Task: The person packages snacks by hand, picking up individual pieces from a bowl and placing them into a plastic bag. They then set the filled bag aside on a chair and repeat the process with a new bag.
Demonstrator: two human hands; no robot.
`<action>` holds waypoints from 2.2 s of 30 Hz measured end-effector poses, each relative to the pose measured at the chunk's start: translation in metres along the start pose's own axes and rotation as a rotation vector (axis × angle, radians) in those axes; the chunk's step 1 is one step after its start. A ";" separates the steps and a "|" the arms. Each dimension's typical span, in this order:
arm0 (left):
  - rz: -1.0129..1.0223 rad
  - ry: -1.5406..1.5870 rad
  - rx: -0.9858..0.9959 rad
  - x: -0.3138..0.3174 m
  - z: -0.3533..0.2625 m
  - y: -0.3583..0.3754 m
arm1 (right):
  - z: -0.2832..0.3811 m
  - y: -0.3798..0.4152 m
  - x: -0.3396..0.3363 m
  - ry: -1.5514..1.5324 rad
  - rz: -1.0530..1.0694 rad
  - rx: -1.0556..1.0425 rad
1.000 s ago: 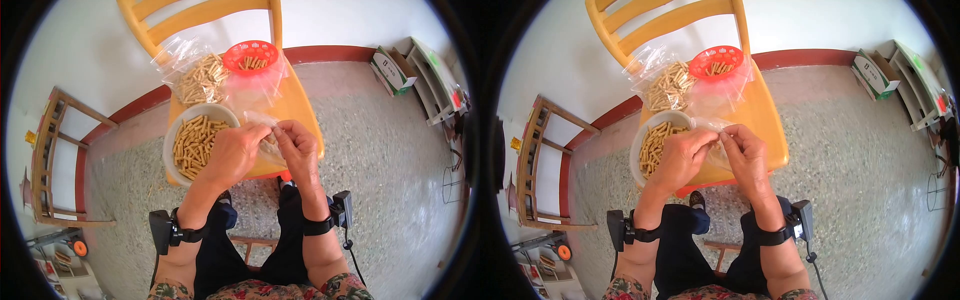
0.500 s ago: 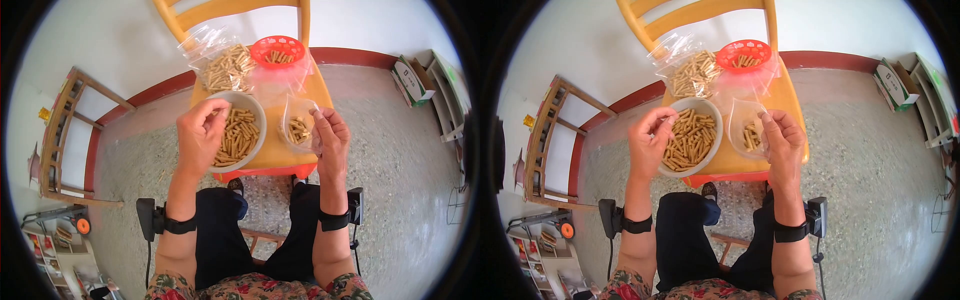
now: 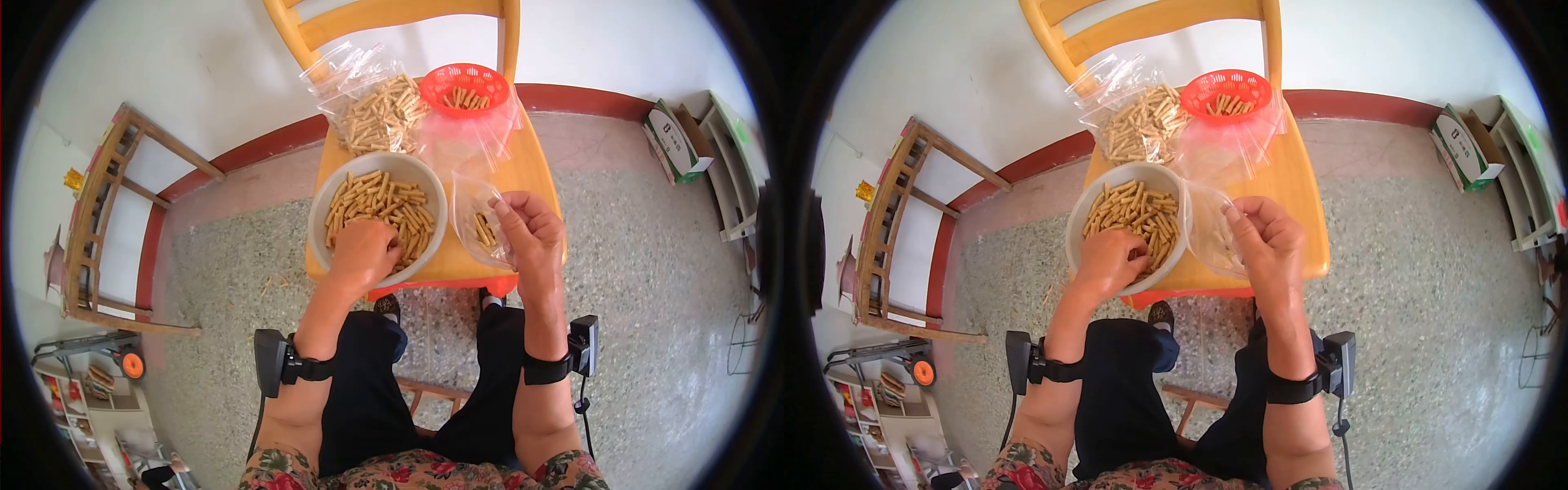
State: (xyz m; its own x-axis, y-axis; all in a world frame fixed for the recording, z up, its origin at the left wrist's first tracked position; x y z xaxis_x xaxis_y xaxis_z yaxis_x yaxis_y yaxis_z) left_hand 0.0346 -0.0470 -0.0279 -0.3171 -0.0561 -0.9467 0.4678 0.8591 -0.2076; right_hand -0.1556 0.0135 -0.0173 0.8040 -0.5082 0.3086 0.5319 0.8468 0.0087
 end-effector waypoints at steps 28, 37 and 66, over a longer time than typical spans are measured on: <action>-0.200 0.972 0.106 -0.063 -0.093 -0.007 | -0.006 0.000 0.002 -0.007 0.033 -0.062; -0.569 0.598 0.207 -0.071 -0.080 -0.004 | 0.010 0.001 -0.008 0.049 -0.022 -0.133; -0.130 -0.041 -0.165 -0.015 0.056 -0.004 | 0.000 -0.003 -0.008 0.115 -0.043 -0.155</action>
State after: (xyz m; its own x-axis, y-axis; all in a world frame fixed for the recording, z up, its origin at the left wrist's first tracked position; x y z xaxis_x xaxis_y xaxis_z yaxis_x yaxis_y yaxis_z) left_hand 0.0838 -0.0785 -0.0265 -0.3306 -0.1898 -0.9245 0.2827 0.9147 -0.2888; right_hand -0.1634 0.0152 -0.0201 0.8002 -0.5653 0.2002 0.5936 0.7942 -0.1300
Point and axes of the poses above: each hand's wrist, its own y-axis away from the middle knuckle, its own x-axis out of the palm, z = x × y, the point moved 8 cm from there along -y, towards the middle knuckle, and after that the axes turned 11 degrees about -z, right-handed, at the moved point
